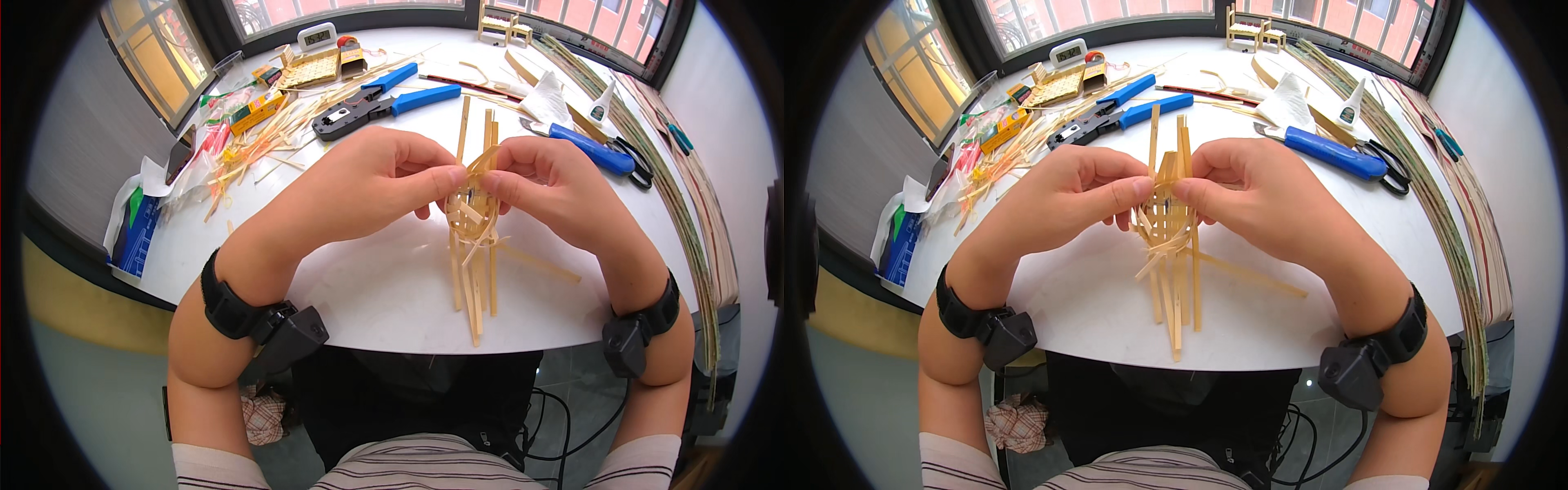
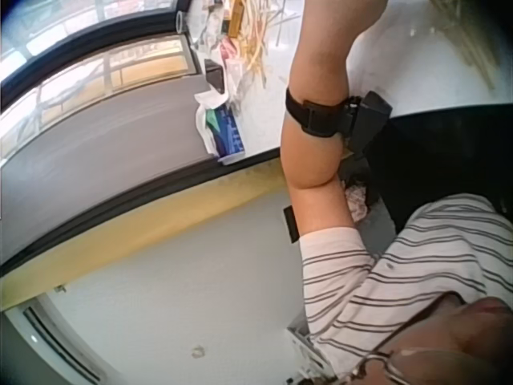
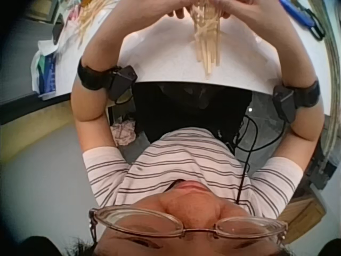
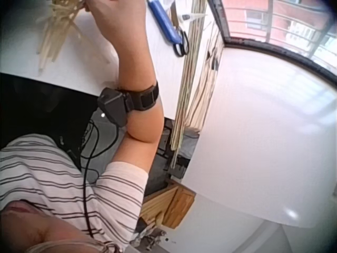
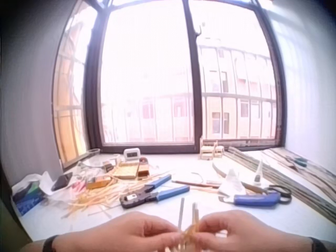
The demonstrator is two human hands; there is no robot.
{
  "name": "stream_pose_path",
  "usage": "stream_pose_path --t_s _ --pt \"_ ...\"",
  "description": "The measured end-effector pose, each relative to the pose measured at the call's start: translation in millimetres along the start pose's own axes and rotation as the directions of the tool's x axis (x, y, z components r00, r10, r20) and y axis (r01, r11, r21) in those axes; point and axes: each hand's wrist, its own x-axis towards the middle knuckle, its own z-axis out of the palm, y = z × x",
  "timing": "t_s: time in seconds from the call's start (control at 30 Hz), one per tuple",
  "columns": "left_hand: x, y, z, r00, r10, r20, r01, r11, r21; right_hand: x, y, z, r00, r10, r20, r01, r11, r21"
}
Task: Weaving thin bamboo strips to construct a small object or basket structure.
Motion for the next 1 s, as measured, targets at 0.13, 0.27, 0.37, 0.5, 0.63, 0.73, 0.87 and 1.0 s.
stream_pose_path --t_s 0.13,0.27,0.37,0.5,0.63,0.73,0.87,1.0 --pt "-0.2 0.1 0.1 1.000 -0.020 -0.007 0.020 1.000 0.021 1.2 2.0 0.1 1.000 -0.018 -0.008 0.018 0.999 -0.033" --pt "0.3 0.1 -0.7 1.000 -0.011 -0.007 0.011 0.999 0.033 0.3 1.2 1.0 0.997 -0.073 -0.010 0.072 0.994 -0.078" --pt "0.0 0.7 -1.1 1.000 -0.017 -0.009 0.017 0.999 0.031 0.8 -0.4 1.7 0.998 -0.060 0.000 0.059 0.997 -0.056" --pt "-0.2 -0.2 -0.4 1.000 -0.024 -0.021 0.025 0.999 0.035 1.2 1.8 2.0 0.999 -0.046 0.007 0.046 0.999 0.004" --pt "-0.1 -2.4 0.7 0.999 -0.041 -0.021 0.042 0.998 0.041 1.5 3.4 2.4 0.999 -0.037 0.021 0.037 0.999 0.022" --pt "0.0 -2.3 1.1 0.999 -0.043 -0.011 0.043 0.998 0.042 0.7 1.5 1.8 0.999 -0.034 0.021 0.034 0.999 -0.006" --pt "-0.3 -2.1 0.6 0.999 -0.040 -0.007 0.040 0.997 0.061 0.5 -1.6 1.2 0.999 -0.040 0.022 0.041 0.998 -0.057" --pt "0.3 -1.7 0.7 0.999 -0.040 -0.011 0.041 0.997 0.072 0.7 -0.2 1.9 0.999 -0.051 0.012 0.052 0.996 -0.069"
